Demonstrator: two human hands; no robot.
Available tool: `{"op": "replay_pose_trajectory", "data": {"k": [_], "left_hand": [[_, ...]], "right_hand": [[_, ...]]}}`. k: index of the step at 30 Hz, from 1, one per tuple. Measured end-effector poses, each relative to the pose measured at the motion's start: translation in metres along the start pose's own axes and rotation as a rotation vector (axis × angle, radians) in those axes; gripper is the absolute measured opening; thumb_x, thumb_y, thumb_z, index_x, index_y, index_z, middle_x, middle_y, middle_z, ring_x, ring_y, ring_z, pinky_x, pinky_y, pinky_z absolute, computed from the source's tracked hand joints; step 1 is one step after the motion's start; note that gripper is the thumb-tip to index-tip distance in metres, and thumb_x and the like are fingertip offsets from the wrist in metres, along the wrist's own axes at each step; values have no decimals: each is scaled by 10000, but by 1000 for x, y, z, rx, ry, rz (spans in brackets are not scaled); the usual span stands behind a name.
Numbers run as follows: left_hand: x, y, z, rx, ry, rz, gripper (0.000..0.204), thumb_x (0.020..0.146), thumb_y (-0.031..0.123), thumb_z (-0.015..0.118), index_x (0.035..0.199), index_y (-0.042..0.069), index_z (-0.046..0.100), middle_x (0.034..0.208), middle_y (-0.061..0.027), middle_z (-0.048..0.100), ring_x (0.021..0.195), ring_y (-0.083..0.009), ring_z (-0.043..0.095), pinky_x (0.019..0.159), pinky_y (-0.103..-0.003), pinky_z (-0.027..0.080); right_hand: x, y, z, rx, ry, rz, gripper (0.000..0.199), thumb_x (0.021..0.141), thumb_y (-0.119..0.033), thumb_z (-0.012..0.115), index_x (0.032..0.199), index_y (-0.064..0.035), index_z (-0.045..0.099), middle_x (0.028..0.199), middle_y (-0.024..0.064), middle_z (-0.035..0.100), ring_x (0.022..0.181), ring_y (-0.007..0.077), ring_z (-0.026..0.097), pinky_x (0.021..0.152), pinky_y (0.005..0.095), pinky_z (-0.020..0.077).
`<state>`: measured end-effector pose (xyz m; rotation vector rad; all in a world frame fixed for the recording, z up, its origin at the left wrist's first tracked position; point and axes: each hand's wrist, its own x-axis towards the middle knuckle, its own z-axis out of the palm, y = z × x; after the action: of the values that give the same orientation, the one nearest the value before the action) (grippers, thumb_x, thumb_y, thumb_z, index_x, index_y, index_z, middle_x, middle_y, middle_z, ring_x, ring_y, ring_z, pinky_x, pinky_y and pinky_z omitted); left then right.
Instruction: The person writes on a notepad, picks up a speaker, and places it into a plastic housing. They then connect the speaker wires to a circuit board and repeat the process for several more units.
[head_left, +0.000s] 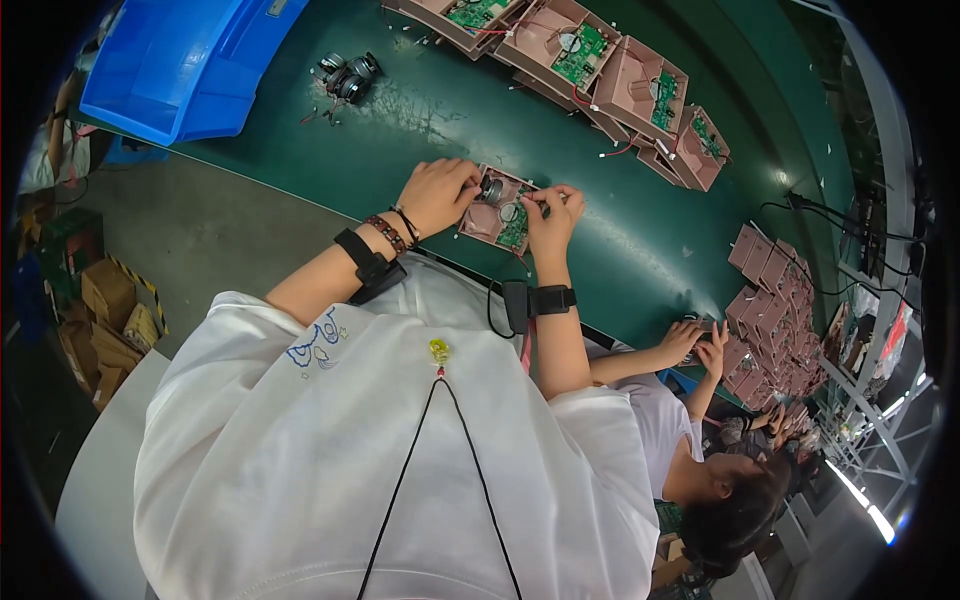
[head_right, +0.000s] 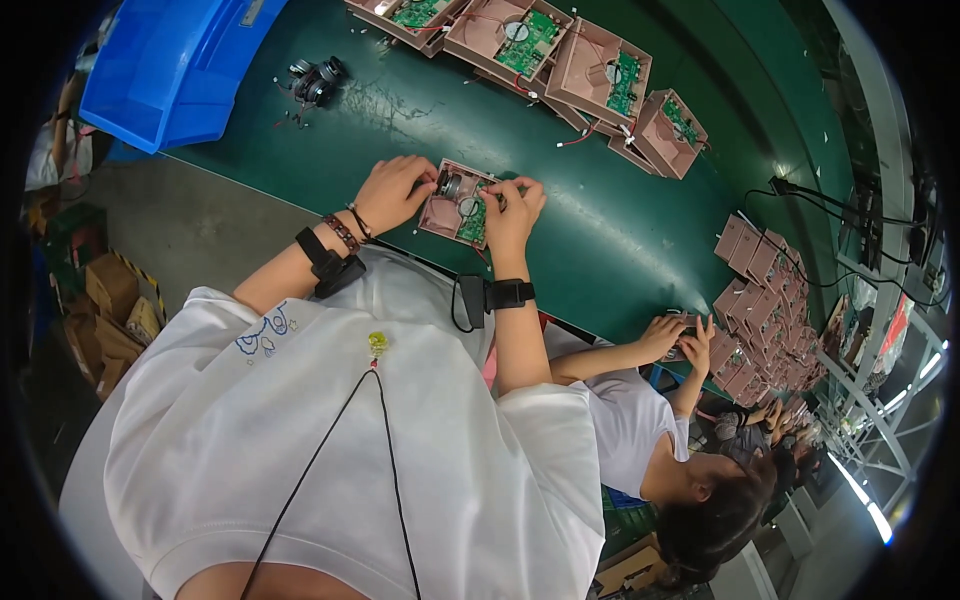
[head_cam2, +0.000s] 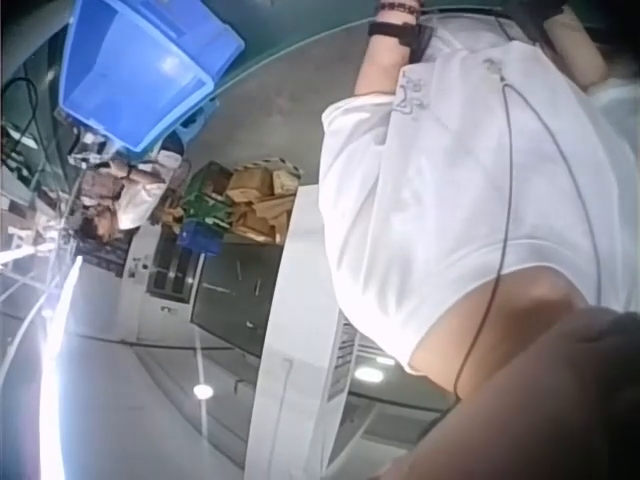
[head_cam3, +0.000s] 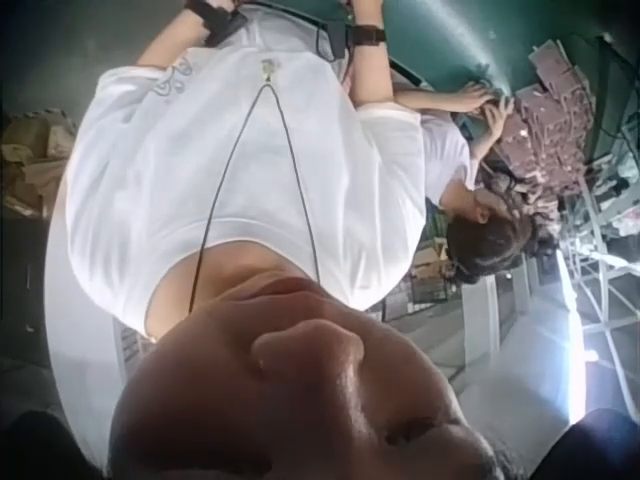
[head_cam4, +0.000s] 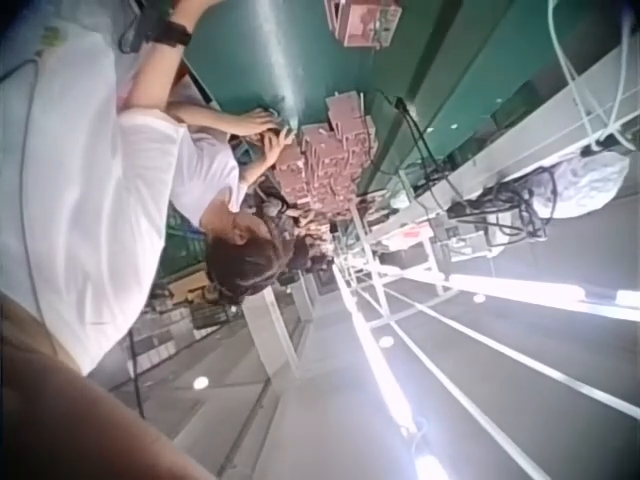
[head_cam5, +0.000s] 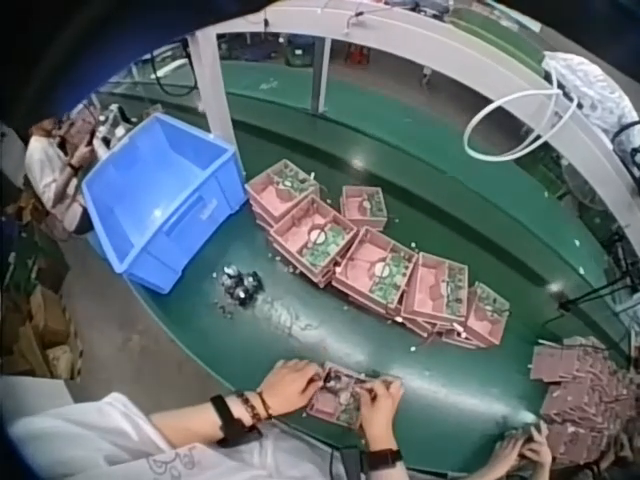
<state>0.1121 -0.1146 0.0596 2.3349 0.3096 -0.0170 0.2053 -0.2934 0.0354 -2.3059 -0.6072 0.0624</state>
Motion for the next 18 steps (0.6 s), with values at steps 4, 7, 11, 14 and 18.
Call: {"op": "replay_pose_trajectory", "data": {"k": [4,7,11,14,18], "left_hand": [[-3,5,1,-36,-27,-8,177,806,196,609,948,119,536,865,-28,565,841,-227,563,746,-362,380],[-3,4,1,-33,-29,-4,193,800,199,619,954,121,532,858,-26,559,830,-225,567,742,-360,379],[-4,3,3,-23,-24,4,203,795,200,626,956,122,530,854,-24,553,827,-223,568,737,-358,378],[-3,3,3,-26,-26,1,204,794,198,626,957,124,529,857,-23,554,828,-222,568,734,-358,378],[-3,3,4,-22,-21,15,209,790,190,628,962,127,526,860,-21,554,828,-222,568,732,-357,377]], "right_hand": [[-2,1,2,65,-27,66,151,647,-95,747,717,-79,614,952,109,475,927,288,443,808,401,350],[-2,-4,0,44,-34,57,153,650,-100,747,716,-81,610,957,109,470,931,288,439,807,402,348],[-2,-13,-3,-66,-14,-9,158,648,-102,746,715,-80,605,958,97,476,921,286,445,802,402,348],[-4,-15,-4,-179,-3,-60,159,649,-104,746,716,-78,604,963,88,482,923,283,448,797,402,349],[-6,-9,-3,-163,-14,-68,160,649,-101,746,709,-81,599,966,72,491,900,271,460,778,399,356]]}}
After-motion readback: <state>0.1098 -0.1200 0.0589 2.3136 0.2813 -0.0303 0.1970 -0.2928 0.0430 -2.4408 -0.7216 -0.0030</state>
